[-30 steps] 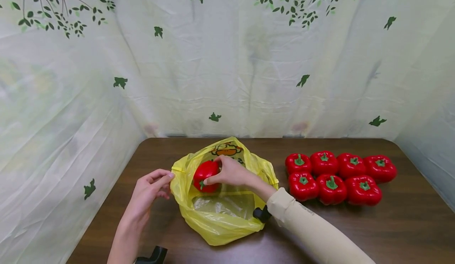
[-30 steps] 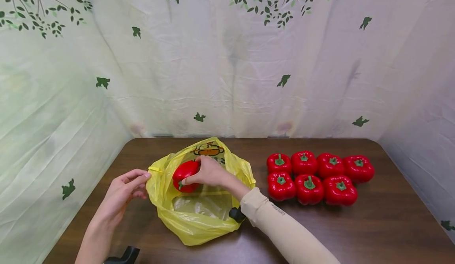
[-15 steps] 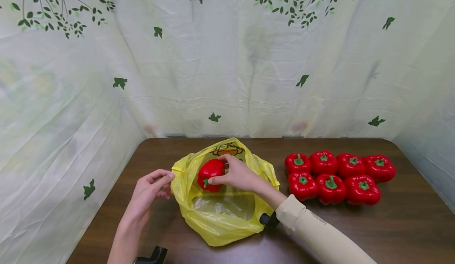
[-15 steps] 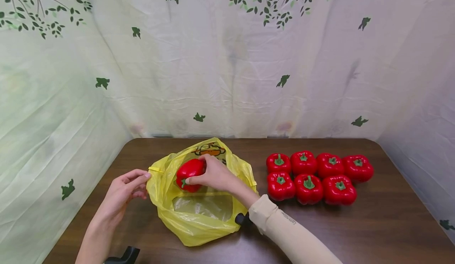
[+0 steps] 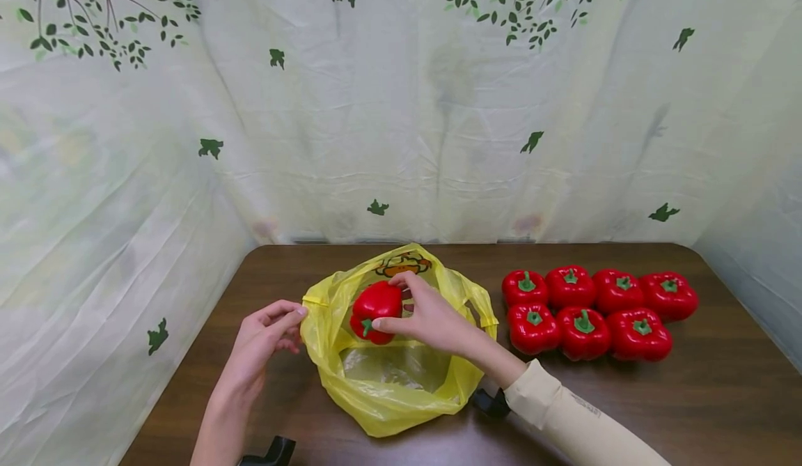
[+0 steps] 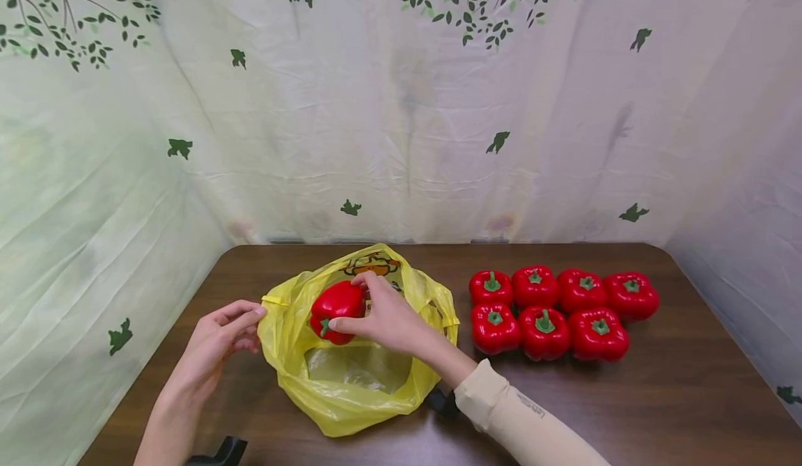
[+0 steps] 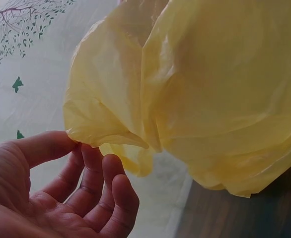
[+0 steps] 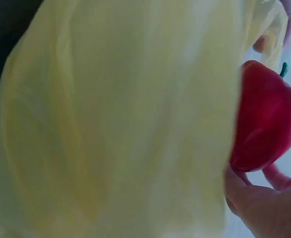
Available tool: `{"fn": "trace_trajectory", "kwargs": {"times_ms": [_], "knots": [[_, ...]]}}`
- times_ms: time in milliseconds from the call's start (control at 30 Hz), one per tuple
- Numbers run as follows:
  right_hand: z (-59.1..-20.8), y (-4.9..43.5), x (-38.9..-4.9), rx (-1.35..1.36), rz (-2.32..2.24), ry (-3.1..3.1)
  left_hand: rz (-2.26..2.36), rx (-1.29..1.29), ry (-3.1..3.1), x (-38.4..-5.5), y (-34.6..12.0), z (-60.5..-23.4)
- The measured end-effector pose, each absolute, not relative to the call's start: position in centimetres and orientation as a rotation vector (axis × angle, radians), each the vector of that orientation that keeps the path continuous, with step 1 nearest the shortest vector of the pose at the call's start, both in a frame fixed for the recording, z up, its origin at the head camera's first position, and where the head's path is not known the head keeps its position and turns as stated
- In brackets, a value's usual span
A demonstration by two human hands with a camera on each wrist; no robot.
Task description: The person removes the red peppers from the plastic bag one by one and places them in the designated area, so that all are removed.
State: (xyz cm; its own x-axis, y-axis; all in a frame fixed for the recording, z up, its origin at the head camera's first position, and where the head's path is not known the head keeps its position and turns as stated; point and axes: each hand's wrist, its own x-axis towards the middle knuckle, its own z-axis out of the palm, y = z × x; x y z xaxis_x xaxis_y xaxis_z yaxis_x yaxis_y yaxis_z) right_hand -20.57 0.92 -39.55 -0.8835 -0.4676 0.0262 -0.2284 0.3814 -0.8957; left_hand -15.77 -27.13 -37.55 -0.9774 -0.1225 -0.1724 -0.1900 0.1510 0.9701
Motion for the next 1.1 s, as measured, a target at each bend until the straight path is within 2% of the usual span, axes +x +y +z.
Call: {"fn": "trace_trajectory", "kwargs": {"times_ms": [567,1100], "knots": [[-38.7,3.4,-17.5,-0.677,-1.627,2.397,1.969,-0.343,2.344,-16.0,-27.0,-37.8],[-38.4,6.1,-15.1,-0.543,-1.857,2.199,1.956,-0.373,2.343,-16.1,-26.9,-37.9]]}}
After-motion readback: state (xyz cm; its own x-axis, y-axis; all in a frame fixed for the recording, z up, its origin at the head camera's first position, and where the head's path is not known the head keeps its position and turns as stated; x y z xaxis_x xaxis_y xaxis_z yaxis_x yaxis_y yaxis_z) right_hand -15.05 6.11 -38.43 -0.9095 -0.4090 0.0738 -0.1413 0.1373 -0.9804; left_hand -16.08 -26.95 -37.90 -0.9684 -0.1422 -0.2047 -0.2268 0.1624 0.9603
